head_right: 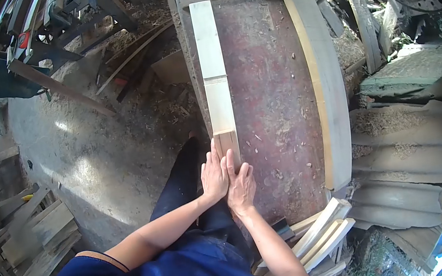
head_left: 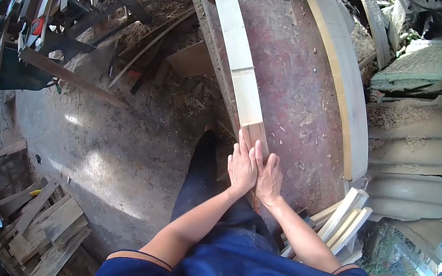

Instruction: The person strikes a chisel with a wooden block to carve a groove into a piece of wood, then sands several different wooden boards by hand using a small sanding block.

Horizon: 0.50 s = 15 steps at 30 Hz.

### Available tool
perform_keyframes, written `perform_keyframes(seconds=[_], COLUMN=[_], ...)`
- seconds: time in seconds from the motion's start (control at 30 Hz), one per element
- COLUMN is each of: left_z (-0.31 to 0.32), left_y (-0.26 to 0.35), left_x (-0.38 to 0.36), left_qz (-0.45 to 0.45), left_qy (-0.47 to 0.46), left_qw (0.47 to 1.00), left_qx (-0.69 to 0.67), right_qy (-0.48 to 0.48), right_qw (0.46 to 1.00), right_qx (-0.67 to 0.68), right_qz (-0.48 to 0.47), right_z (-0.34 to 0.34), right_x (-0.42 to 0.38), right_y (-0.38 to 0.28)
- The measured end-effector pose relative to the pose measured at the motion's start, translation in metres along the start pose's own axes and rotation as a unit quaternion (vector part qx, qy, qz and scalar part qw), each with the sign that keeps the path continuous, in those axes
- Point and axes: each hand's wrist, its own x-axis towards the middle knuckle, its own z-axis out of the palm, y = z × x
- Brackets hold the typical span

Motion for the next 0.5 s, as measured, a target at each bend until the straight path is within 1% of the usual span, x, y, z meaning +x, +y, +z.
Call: perform_keyframes(seconds=[0.03,0.1,0.13,0.17,0.23,0.3,0.33,0.37,0.43,0.47,0.5], left_z=[-0.003,-0.012,-0.02,-0.027,-0.037,-0.053,-0.056,-0.059,-0.086,-0.097,-0.105], left_y=[0.002,0.01,0.018,0.025,0.038,0.054,0.059,0.062,0.082,0.09,0.095], left_x=[0.012,0.05,0.076,0.103,0.164,0.227,0.263,0.298,0.355,0.378,0.4], left_qz=[0.013,0.006,0.014,0.023,0.043,0.05,0.059,0.067,0.058,0.056,0.054], left_qy=[0.007,0.007,0.028,0.046,0.083,0.09,0.117,0.144,0.131,0.127,0.122], left_qw=[1.0,1.0,0.999,0.998,0.995,0.994,0.99,0.985,0.988,0.989,0.99], left_qx=[0.002,0.003,0.012,0.021,0.032,0.04,0.053,0.066,0.06,0.057,0.054], right_qy=[0.012,0.027,0.031,0.047,0.072,0.082,0.087,0.116,0.134,0.159,0.138], right_qw=[1.0,0.999,0.998,0.998,0.997,0.996,0.995,0.992,0.99,0.986,0.989], right_qx=[-0.001,-0.022,-0.043,-0.036,-0.019,-0.003,0.018,0.001,0.011,-0.018,0.014], right_qz=[-0.006,-0.014,-0.016,-0.023,-0.039,-0.042,-0.038,-0.05,-0.041,-0.048,-0.046], right_z=[-0.002,-0.005,-0.007,-0.01,-0.022,-0.037,-0.047,-0.051,-0.054,-0.044,-0.051], right_x=[0.014,0.054,0.081,0.11,0.175,0.239,0.27,0.303,0.367,0.399,0.421], right_y=[0.0,-0.002,-0.003,-0.005,-0.013,-0.02,-0.026,-0.029,-0.037,-0.034,-0.037])
